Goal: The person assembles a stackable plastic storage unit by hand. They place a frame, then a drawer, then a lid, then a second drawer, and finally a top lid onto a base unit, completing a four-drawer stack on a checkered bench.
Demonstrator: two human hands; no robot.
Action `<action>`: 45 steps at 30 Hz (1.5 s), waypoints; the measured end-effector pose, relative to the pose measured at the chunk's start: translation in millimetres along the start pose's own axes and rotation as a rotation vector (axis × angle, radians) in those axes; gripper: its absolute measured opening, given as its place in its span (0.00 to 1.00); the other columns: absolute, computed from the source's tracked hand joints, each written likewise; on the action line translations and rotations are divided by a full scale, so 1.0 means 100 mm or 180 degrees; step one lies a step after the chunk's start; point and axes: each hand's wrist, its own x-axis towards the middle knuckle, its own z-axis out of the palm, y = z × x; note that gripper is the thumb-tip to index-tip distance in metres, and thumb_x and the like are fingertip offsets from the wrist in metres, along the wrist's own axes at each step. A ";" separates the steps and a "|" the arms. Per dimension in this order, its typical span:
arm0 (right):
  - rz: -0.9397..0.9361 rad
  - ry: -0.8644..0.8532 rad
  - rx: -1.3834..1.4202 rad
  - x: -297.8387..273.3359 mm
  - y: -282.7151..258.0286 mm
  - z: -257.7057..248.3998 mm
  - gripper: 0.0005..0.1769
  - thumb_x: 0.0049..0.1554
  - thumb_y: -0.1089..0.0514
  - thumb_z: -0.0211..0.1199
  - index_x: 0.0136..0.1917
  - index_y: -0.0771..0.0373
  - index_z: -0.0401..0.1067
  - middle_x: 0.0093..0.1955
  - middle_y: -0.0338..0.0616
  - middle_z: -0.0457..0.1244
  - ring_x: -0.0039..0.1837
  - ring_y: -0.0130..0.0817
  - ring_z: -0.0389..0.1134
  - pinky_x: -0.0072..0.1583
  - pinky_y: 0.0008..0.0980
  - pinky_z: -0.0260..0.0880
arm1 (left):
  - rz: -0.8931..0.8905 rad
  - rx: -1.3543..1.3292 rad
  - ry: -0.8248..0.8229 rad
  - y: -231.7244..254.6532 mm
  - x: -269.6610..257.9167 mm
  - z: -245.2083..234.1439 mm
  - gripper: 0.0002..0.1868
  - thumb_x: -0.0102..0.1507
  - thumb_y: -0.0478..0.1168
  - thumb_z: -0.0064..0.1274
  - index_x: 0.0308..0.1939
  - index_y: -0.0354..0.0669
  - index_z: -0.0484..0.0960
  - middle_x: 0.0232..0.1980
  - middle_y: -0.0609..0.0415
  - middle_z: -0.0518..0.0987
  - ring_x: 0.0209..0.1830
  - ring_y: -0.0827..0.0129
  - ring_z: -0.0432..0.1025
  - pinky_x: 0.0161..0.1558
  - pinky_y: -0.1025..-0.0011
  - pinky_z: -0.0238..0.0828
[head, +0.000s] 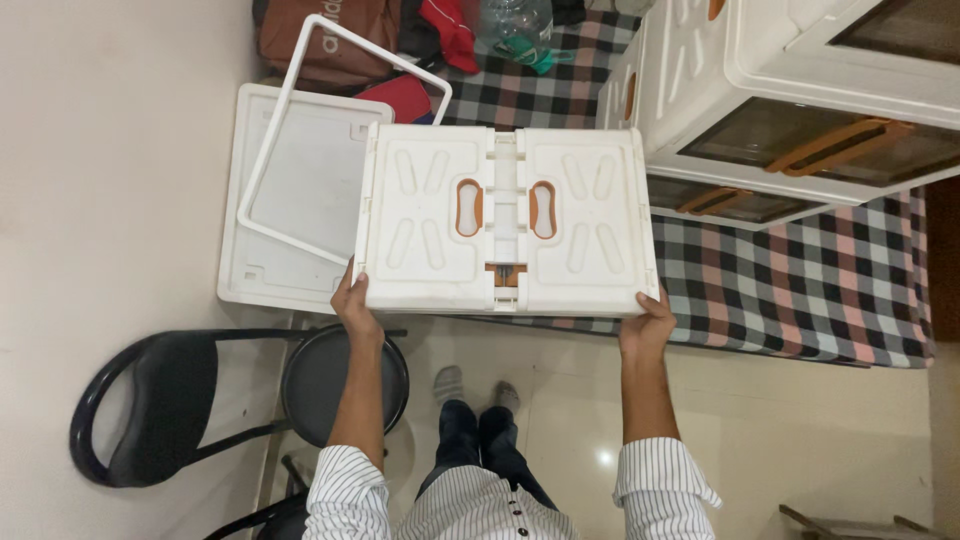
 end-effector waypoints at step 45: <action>0.1479 -0.0937 -0.2154 0.66 1.53 0.54 0.36 0.62 0.44 0.57 0.75 0.68 0.58 0.73 0.55 0.59 0.72 0.45 0.63 0.70 0.43 0.62 | -0.1098 0.2403 -0.1746 -1.38 0.02 1.12 0.30 0.63 0.34 0.52 0.70 0.39 0.69 0.64 0.42 0.78 0.57 0.55 0.76 0.59 0.64 0.72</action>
